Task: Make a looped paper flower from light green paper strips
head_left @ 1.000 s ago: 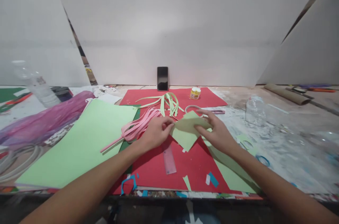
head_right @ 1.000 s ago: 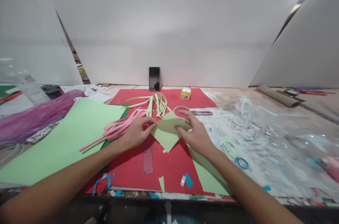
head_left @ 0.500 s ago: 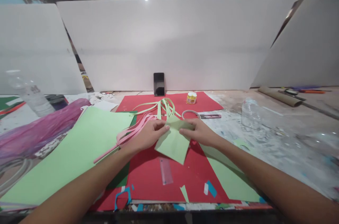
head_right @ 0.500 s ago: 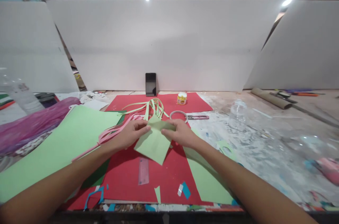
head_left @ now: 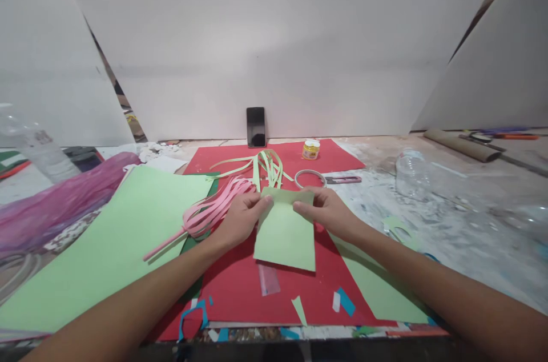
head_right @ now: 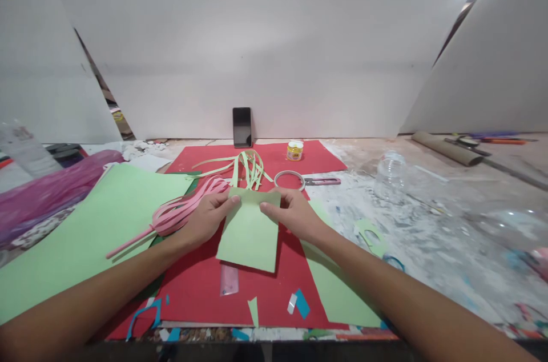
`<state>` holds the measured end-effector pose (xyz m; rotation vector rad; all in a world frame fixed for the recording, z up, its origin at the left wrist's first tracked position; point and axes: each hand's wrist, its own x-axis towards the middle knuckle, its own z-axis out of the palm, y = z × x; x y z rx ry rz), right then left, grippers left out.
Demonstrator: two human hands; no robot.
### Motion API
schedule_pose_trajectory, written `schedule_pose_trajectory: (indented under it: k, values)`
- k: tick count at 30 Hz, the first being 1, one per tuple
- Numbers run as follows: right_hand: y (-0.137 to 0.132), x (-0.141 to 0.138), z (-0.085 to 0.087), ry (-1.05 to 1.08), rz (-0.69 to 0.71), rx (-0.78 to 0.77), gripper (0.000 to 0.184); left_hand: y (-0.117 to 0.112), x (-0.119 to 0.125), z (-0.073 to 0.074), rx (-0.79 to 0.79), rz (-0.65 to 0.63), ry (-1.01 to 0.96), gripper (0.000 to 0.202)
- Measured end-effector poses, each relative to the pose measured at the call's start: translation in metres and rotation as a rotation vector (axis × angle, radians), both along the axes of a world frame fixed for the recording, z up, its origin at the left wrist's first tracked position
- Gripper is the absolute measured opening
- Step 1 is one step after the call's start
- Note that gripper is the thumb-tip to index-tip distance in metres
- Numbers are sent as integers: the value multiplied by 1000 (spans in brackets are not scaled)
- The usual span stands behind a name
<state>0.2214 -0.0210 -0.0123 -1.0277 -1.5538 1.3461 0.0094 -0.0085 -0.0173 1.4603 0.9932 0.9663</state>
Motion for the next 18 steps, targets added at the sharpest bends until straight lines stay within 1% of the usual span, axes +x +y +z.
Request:
schedule_pose_trajectory:
  k: [3,5,7,9,10,12,13,14,15,16,17,18]
  values:
    - [-3,-3,1,-91,40,-13,36,-2,-1,-2,14,30,4,45]
    - [-3,-3,3,-167,66,-1,35,-2,-3,2,50,59,10,46]
    - [-1,-1,5,-262,97,13,30,1,-6,11,143,93,13,42]
    - [0,2,8,-374,102,50,23,16,-9,26,289,140,29,38]
    - [0,3,10,-443,86,83,20,29,-11,34,360,161,61,37]
    - [-3,5,14,-600,54,145,17,66,-11,50,498,246,210,35]
    - [-6,6,15,-685,46,160,23,90,-10,56,554,300,306,37]
    - [-9,6,17,-765,55,155,35,116,-7,60,559,360,393,43]
    - [-12,7,18,-834,67,137,50,143,-4,61,517,432,464,54]
    - [-15,6,18,-898,65,119,64,170,1,61,442,500,530,68]
    - [-17,6,18,-951,54,102,73,195,7,58,410,530,548,79]
    - [-19,5,16,-989,52,82,77,218,13,54,387,562,556,88]
